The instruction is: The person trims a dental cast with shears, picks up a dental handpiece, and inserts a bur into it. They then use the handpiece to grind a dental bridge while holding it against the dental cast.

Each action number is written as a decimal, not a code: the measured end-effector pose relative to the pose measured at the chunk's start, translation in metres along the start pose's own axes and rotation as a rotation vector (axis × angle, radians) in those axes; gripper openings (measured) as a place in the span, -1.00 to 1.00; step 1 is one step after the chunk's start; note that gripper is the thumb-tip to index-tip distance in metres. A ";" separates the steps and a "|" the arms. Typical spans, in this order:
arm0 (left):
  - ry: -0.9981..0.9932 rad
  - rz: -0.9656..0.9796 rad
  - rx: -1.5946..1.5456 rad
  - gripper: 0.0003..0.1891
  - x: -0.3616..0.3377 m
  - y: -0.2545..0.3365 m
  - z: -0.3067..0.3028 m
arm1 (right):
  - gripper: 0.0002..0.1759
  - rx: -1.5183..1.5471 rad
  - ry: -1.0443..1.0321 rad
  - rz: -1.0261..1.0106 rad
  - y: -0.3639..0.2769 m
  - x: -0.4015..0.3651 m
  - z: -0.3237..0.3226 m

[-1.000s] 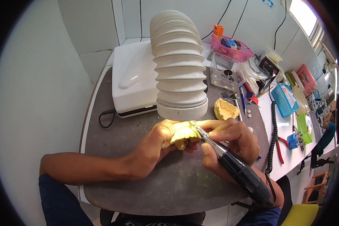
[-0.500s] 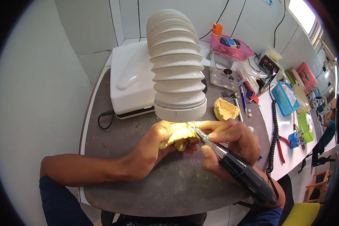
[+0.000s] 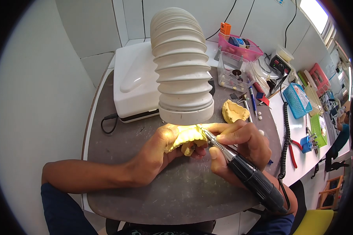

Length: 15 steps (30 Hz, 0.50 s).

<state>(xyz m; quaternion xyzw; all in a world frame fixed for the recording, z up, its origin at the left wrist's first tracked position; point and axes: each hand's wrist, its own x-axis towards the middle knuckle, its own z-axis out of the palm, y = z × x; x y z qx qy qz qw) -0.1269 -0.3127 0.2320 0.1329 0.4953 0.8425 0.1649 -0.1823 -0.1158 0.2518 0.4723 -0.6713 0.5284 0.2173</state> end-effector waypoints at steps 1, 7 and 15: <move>-0.018 0.004 -0.020 -0.38 0.001 -0.001 -0.001 | -0.68 -0.001 0.001 -0.002 0.001 -0.001 0.000; 0.078 0.071 0.117 -0.41 0.005 -0.001 0.003 | -0.65 0.073 0.106 0.083 0.006 -0.006 -0.002; 0.078 0.035 0.176 -0.35 0.008 0.009 0.009 | -0.65 0.021 0.069 -0.018 0.005 -0.003 -0.002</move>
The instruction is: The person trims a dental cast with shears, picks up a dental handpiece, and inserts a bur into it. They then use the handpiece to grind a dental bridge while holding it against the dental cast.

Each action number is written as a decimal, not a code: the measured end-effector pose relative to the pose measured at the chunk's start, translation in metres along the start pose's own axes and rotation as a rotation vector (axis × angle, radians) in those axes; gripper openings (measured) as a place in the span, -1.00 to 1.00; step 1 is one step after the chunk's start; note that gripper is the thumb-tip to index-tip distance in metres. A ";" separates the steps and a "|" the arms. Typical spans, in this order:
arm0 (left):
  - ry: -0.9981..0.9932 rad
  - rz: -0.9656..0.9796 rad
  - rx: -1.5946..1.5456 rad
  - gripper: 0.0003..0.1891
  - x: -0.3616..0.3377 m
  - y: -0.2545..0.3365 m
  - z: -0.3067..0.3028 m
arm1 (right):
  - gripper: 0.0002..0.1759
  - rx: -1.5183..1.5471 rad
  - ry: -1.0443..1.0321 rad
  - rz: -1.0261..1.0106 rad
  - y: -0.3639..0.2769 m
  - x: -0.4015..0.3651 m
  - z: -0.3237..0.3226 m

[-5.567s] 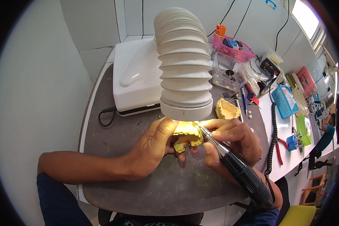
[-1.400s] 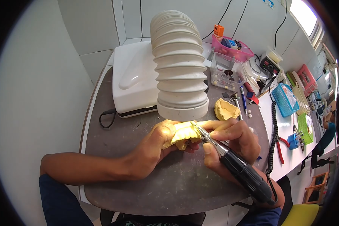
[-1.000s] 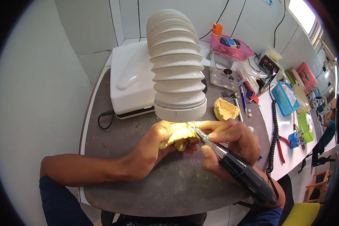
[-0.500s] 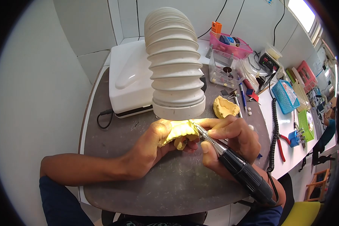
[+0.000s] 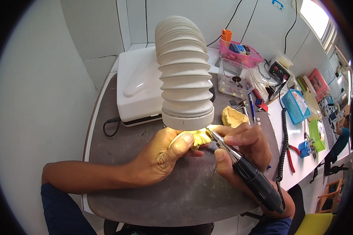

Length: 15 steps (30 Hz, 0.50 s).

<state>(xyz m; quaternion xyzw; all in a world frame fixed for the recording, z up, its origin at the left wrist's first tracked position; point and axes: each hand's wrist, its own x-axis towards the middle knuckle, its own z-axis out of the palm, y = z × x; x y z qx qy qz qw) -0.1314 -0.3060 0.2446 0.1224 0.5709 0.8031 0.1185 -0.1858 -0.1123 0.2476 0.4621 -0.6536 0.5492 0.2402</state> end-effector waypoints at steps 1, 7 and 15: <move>-0.009 -0.020 0.007 -0.32 0.000 0.001 0.000 | -0.65 0.000 0.000 -0.001 -0.001 0.000 0.000; -0.069 -0.050 -0.027 -0.24 0.001 0.002 0.000 | -0.68 -0.011 -0.013 0.068 -0.005 -0.001 0.002; -0.071 -0.056 -0.067 -0.22 0.000 0.000 0.000 | -0.67 -0.033 -0.090 0.023 -0.008 0.005 0.000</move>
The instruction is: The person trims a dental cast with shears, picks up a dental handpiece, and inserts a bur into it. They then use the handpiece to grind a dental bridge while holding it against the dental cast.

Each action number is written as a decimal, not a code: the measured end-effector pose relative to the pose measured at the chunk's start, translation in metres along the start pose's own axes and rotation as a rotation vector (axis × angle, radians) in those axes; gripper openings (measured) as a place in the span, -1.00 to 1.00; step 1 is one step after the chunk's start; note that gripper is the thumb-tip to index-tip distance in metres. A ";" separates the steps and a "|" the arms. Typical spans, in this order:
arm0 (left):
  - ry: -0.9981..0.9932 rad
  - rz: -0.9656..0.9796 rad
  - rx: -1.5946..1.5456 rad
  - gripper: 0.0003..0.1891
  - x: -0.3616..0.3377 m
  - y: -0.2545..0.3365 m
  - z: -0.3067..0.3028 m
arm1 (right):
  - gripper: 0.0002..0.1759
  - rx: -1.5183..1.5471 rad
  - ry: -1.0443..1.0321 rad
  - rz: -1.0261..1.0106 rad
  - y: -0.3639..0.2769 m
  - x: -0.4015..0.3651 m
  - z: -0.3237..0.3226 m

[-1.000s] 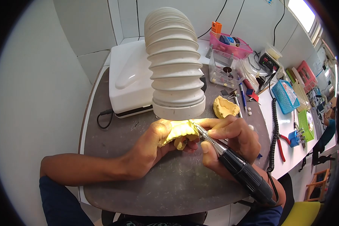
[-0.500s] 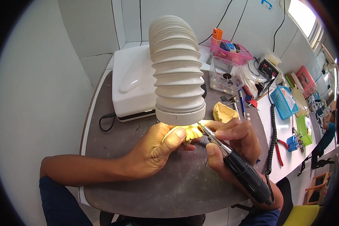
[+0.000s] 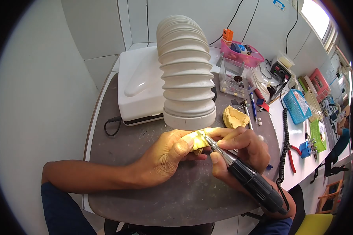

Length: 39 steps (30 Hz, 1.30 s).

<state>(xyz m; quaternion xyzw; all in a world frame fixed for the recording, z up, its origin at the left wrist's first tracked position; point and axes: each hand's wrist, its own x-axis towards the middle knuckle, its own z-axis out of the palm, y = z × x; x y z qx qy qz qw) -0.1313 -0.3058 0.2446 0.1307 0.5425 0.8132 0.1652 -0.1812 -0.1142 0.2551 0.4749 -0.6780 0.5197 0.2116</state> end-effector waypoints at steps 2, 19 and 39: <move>0.007 -0.016 -0.003 -0.24 0.000 -0.001 0.000 | -0.67 -0.005 0.002 -0.001 0.001 -0.001 0.001; -0.030 -0.026 -0.051 -0.29 0.001 -0.006 -0.004 | -0.69 0.021 0.034 0.102 -0.002 -0.005 0.003; -0.038 -0.106 0.061 -0.21 -0.001 0.003 -0.002 | -0.69 0.059 -0.007 0.032 0.005 -0.003 -0.001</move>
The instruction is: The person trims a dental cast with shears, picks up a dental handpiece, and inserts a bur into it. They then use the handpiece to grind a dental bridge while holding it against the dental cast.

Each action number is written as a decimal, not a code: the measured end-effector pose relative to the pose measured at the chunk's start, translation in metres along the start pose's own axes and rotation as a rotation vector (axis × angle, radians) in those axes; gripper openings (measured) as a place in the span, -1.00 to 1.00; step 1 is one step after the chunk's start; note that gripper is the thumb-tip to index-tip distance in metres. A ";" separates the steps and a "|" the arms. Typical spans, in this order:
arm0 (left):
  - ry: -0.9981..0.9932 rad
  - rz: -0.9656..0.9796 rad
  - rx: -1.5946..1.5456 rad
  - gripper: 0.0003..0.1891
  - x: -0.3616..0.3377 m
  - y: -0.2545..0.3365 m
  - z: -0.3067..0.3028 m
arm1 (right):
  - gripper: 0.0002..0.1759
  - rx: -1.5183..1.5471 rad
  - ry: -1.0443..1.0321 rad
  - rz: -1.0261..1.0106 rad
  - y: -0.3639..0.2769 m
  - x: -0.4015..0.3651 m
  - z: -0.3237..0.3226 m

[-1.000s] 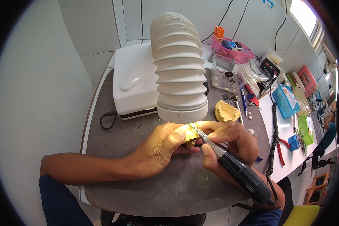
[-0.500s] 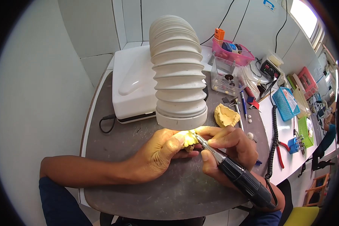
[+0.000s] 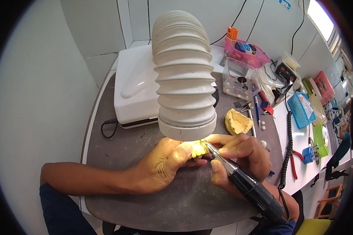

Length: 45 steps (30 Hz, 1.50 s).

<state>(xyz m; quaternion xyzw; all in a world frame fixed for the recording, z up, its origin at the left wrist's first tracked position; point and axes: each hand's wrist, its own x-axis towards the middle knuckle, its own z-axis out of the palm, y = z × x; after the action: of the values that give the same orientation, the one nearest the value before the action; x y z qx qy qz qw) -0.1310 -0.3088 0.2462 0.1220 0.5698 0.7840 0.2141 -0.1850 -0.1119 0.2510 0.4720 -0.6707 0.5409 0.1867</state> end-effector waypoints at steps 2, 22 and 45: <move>-0.005 0.006 -0.014 -0.22 0.000 0.000 0.000 | -0.68 -0.009 -0.074 0.007 -0.003 0.000 -0.004; 0.058 0.089 -0.047 -0.34 0.000 -0.006 0.003 | -0.69 0.011 0.017 -0.007 0.004 -0.001 0.002; 0.052 0.076 -0.014 -0.33 -0.001 -0.005 0.002 | -0.67 -0.001 -0.022 -0.054 0.003 0.002 0.002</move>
<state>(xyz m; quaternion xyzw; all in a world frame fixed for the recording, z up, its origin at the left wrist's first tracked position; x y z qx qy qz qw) -0.1286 -0.3065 0.2425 0.1215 0.5645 0.7986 0.1699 -0.1880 -0.1150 0.2500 0.4958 -0.6598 0.5302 0.1942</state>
